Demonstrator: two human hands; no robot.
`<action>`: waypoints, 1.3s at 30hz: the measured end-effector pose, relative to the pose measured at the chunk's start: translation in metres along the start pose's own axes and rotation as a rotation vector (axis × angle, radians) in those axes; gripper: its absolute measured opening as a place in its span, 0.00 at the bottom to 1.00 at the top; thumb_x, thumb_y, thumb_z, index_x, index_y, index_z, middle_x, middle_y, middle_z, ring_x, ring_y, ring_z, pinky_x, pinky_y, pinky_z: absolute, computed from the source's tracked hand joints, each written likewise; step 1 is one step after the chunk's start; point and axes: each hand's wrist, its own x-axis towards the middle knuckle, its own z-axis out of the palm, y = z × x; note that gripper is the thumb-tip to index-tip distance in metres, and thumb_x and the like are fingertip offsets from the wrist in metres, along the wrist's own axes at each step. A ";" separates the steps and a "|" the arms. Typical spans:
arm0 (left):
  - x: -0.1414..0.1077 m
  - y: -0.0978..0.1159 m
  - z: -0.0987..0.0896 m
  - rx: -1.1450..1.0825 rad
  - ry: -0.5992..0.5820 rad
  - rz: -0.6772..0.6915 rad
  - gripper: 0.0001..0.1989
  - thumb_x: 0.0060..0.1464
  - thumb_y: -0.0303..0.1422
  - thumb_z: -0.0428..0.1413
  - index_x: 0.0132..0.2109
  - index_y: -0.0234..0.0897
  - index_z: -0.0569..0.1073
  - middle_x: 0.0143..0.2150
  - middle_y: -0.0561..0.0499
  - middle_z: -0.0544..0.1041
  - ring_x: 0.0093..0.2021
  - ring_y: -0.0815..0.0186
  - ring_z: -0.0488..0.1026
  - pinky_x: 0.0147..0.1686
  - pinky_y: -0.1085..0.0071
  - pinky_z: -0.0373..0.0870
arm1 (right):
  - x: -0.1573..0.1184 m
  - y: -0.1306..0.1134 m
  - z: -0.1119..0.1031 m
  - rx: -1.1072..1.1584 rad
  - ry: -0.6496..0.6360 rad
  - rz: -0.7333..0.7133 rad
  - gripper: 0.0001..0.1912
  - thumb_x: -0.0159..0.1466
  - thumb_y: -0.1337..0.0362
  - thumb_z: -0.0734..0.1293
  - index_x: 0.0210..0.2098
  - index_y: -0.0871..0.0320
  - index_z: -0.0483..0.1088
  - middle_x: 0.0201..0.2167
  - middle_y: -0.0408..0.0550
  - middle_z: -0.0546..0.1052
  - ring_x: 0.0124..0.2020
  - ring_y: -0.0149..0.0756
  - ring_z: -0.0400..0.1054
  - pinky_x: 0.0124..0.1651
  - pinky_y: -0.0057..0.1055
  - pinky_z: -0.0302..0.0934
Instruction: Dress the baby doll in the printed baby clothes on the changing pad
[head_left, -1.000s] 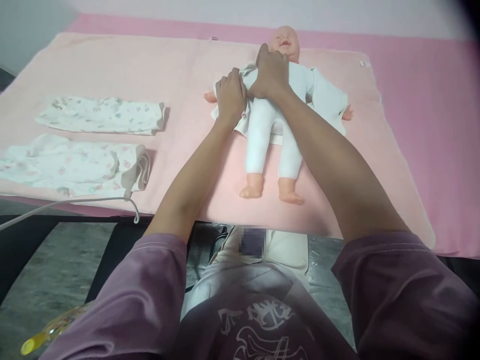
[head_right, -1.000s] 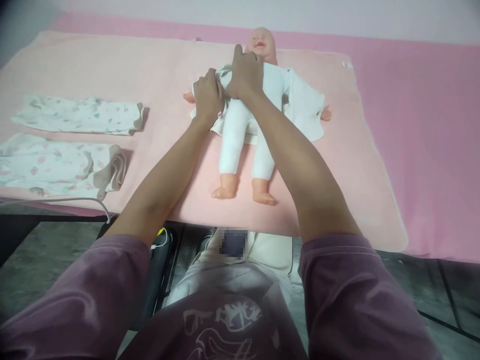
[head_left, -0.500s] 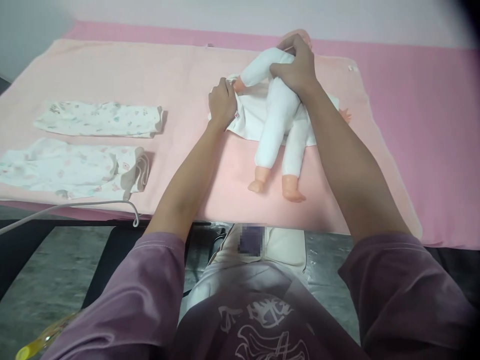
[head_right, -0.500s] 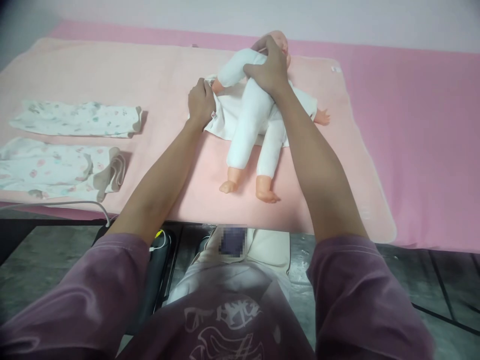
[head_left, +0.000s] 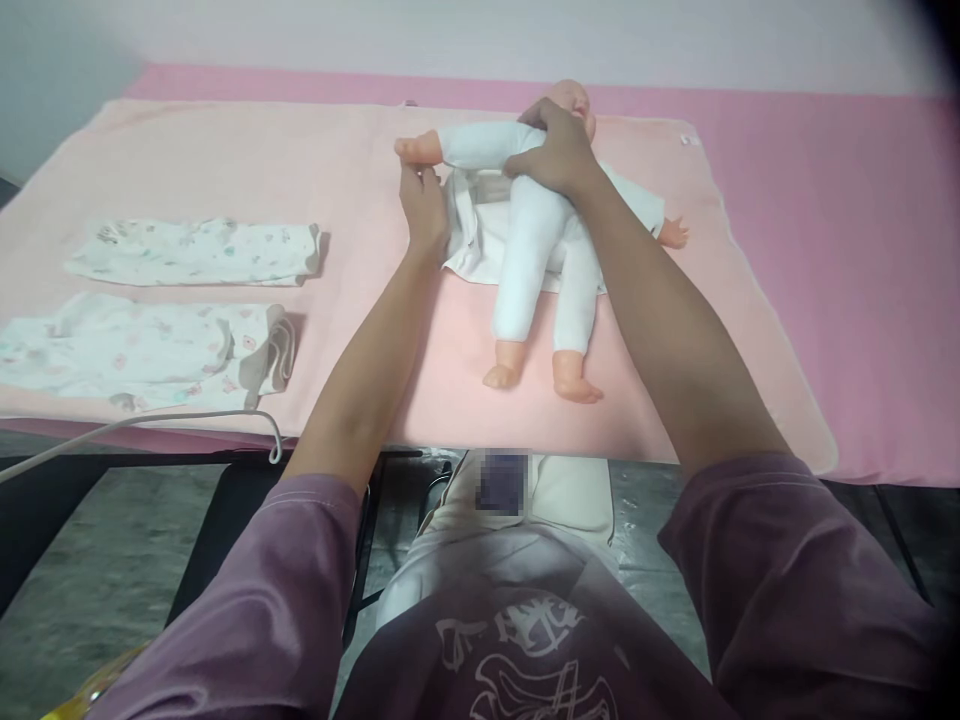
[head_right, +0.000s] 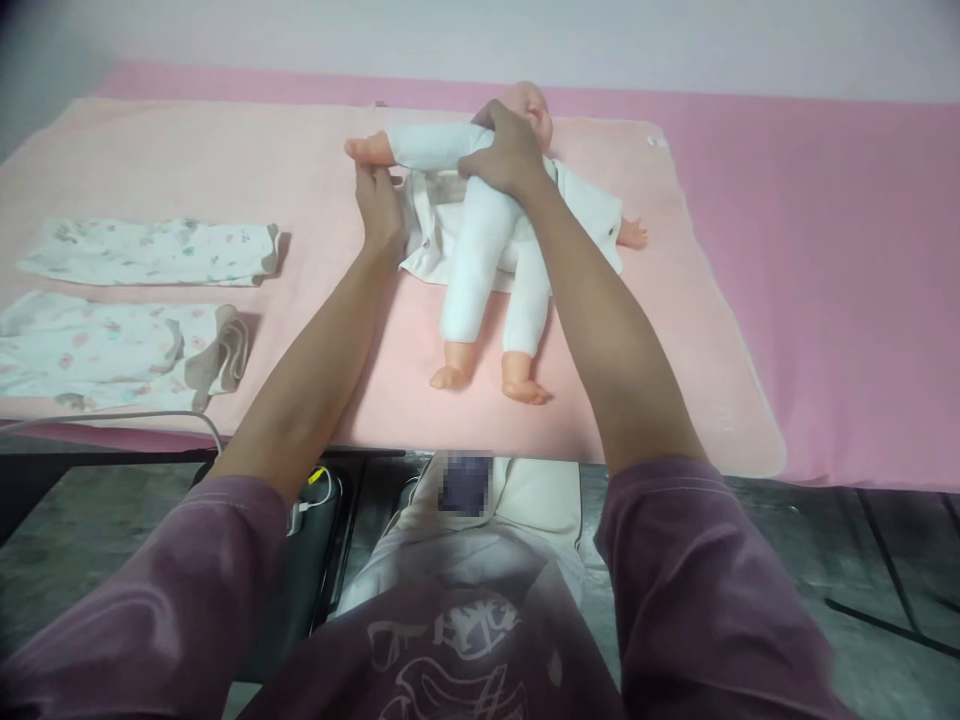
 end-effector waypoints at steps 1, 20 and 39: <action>0.001 0.002 -0.002 -0.082 0.068 -0.036 0.54 0.69 0.68 0.10 0.81 0.47 0.54 0.73 0.57 0.75 0.68 0.68 0.58 0.70 0.61 0.48 | 0.000 -0.004 0.002 -0.001 -0.009 0.000 0.32 0.72 0.60 0.81 0.69 0.64 0.72 0.71 0.45 0.80 0.65 0.28 0.68 0.71 0.28 0.63; -0.035 0.177 0.119 0.790 -0.587 0.431 0.29 0.69 0.30 0.68 0.71 0.19 0.78 0.79 0.25 0.71 0.84 0.35 0.58 0.86 0.43 0.46 | -0.079 0.107 -0.009 0.003 0.141 0.011 0.26 0.69 0.39 0.69 0.61 0.40 0.75 0.66 0.57 0.78 0.75 0.65 0.54 0.76 0.67 0.51; -0.020 0.148 0.141 0.936 -0.353 0.429 0.43 0.61 0.32 0.67 0.79 0.28 0.67 0.83 0.35 0.65 0.80 0.43 0.49 0.83 0.40 0.34 | -0.074 0.119 -0.012 0.287 0.105 0.100 0.25 0.56 0.32 0.70 0.51 0.25 0.73 0.39 0.55 0.83 0.78 0.61 0.41 0.69 0.69 0.57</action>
